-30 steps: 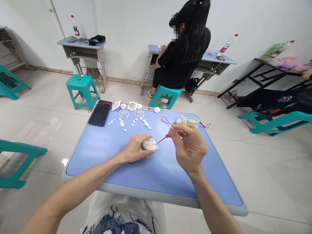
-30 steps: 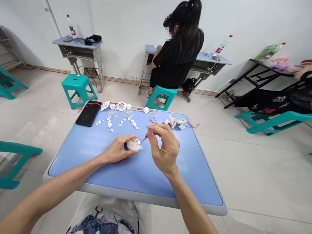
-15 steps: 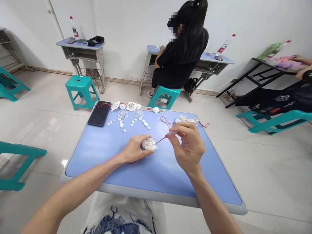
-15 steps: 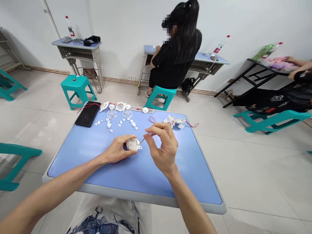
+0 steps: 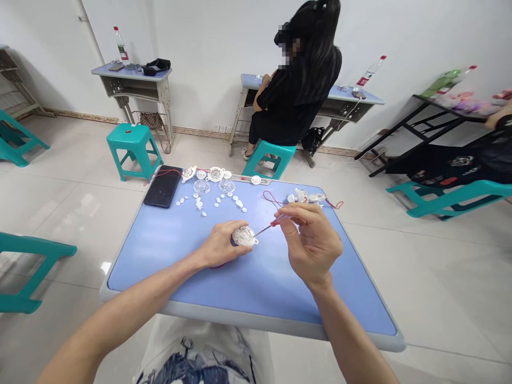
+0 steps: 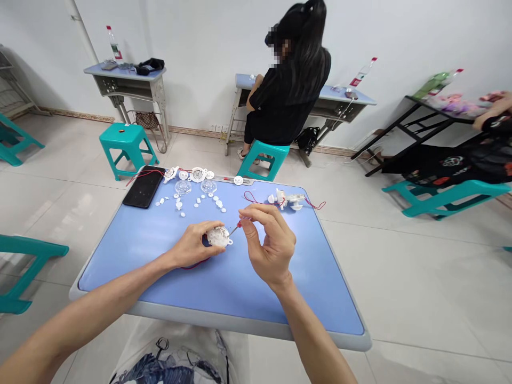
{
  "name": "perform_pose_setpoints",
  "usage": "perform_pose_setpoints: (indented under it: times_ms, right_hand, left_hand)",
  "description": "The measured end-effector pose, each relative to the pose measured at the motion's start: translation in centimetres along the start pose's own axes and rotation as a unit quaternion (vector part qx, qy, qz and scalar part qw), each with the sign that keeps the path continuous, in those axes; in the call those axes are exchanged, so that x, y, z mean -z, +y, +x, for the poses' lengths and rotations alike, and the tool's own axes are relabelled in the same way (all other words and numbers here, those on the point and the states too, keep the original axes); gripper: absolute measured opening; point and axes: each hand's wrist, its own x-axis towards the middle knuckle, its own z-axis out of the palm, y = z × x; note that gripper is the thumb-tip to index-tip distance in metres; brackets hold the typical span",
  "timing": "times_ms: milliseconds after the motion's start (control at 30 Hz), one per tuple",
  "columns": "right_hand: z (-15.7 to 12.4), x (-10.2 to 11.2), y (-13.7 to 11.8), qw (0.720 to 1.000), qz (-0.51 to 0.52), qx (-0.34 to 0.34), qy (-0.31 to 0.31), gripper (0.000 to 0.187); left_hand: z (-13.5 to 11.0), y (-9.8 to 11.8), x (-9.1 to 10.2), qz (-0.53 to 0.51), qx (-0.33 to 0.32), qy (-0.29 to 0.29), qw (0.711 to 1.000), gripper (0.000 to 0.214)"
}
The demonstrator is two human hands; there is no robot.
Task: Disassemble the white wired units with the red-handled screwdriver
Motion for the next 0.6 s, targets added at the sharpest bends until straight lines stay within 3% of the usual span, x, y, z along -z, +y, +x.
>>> perform_pose_setpoints:
  times_ms: [400, 600]
  right_hand:
    - [0.1, 0.1, -0.3, 1.000, -0.010, -0.006, 0.025, 0.017]
    - [1.1, 1.5, 0.6, 0.992, 0.023, -0.049, 0.116, 0.020]
  left_hand:
    - [0.0, 0.0, -0.1, 0.001, 0.001, 0.003, 1.000, 0.054]
    - [0.0, -0.2, -0.1, 0.000, -0.003, 0.003, 1.000, 0.053]
